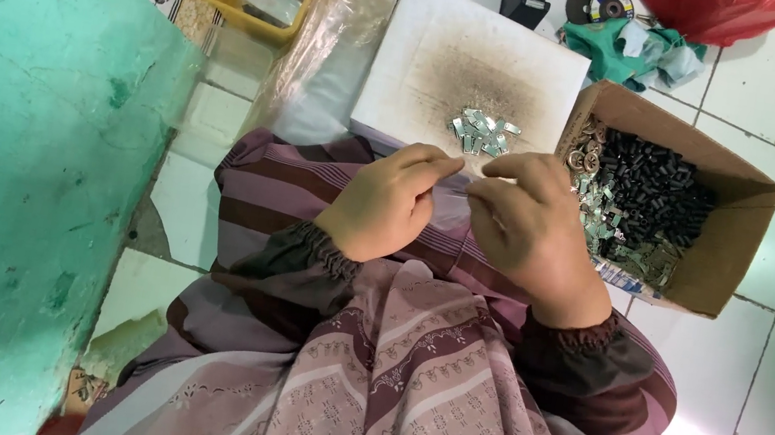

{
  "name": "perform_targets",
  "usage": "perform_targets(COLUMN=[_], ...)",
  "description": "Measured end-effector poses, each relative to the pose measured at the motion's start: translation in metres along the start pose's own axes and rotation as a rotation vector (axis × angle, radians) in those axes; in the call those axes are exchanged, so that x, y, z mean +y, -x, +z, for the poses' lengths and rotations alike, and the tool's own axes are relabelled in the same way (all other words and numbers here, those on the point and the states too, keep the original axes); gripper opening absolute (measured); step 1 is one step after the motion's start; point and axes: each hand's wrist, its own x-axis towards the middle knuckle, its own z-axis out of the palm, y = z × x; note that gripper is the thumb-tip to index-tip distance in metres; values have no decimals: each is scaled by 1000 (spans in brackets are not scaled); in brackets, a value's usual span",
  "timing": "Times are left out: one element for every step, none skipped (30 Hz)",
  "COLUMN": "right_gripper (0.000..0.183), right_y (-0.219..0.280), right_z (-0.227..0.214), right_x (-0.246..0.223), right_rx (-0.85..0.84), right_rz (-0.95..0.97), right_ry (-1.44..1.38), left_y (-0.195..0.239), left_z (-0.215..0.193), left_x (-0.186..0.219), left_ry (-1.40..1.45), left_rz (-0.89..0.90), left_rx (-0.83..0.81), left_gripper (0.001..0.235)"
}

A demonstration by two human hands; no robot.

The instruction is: The person selects small silver-colored metal plates and black cylindrical components from a cardboard box and places them into a small transparent plastic bag.

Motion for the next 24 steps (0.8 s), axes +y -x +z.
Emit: perform_targets(right_gripper=[18, 18, 17, 17, 20, 22, 22, 21, 20, 20, 18, 17, 17, 15, 13, 13, 12, 14, 14, 14, 14, 14, 16, 18], right_y=[0, -1, -1, 2, 4, 7, 13, 20, 27, 26, 26, 26, 36, 45, 54, 62, 71, 88, 95, 102, 109, 113, 117, 123], right_z=[0, 0, 0, -2, -4, -7, -12, -18, -24, -24, -25, -25, -10, 4, 17, 32, 47, 60, 69, 80, 91, 100, 108, 116], right_x=[0, -1, -1, 1, 4, 8, 17, 25, 33, 41, 49, 56, 72, 89, 106, 120, 136, 146, 157, 167, 177, 183, 188, 192], right_rx=[2, -15, -31, -30, 16, 62, 64, 143, 222, 225, 263, 297, 296, 262, 227, 235, 149, 51, 48, -29, -106, -101, -177, -259], right_rz=[-3, -10, -18, -19, 18, 55, 54, 85, 116, 117, 136, 154, 154, 325, 496, 492, 577, 674, 683, 736, 788, 784, 782, 781], right_ry=[0, 10, 21, 18, -43, -104, -106, -126, -145, -142, -96, -54, -54, -90, -126, -121, -22, 74, 76, 59, 42, 43, 128, 210], left_y=[-1, -2, -3, -4, -6, -8, -13, -17, -22, -24, -25, -24, -21, -18, -16, -14, -12, -5, -6, -4, -2, -1, 0, 3], left_z=[1, 2, 3, 2, 1, 1, -11, -22, -32, -32, -31, -30, -24, -17, -10, -9, -8, -4, -3, -3, -4, -5, -6, -6], left_x=[0, 1, 1, 3, 5, 7, 23, 39, 55, 56, 56, 58, 44, 31, 17, 17, 17, 20, 16, 12, 8, 5, 2, 1], left_ry=[-3, 21, 44, 41, 37, 32, 28, 29, 31, 32, 15, -4, -3, -35, -66, -68, -59, -42, -35, -34, -34, -37, -37, -36], left_rz=[2, 6, 9, 9, 25, 41, 41, 94, 147, 151, 175, 195, 195, 146, 97, 107, 99, 78, 74, 59, 43, 48, 43, 32], left_rx=[1, -4, -8, -9, -5, -1, -2, -1, 0, -2, -2, 1, 1, -32, -65, -65, -51, -45, -51, -44, -37, -35, -26, -18], left_gripper=[37, 36, 35, 35, 35, 35, 35, 38, 41, 41, 43, 44, 44, 42, 39, 39, 39, 39, 39, 39, 39, 39, 42, 44])
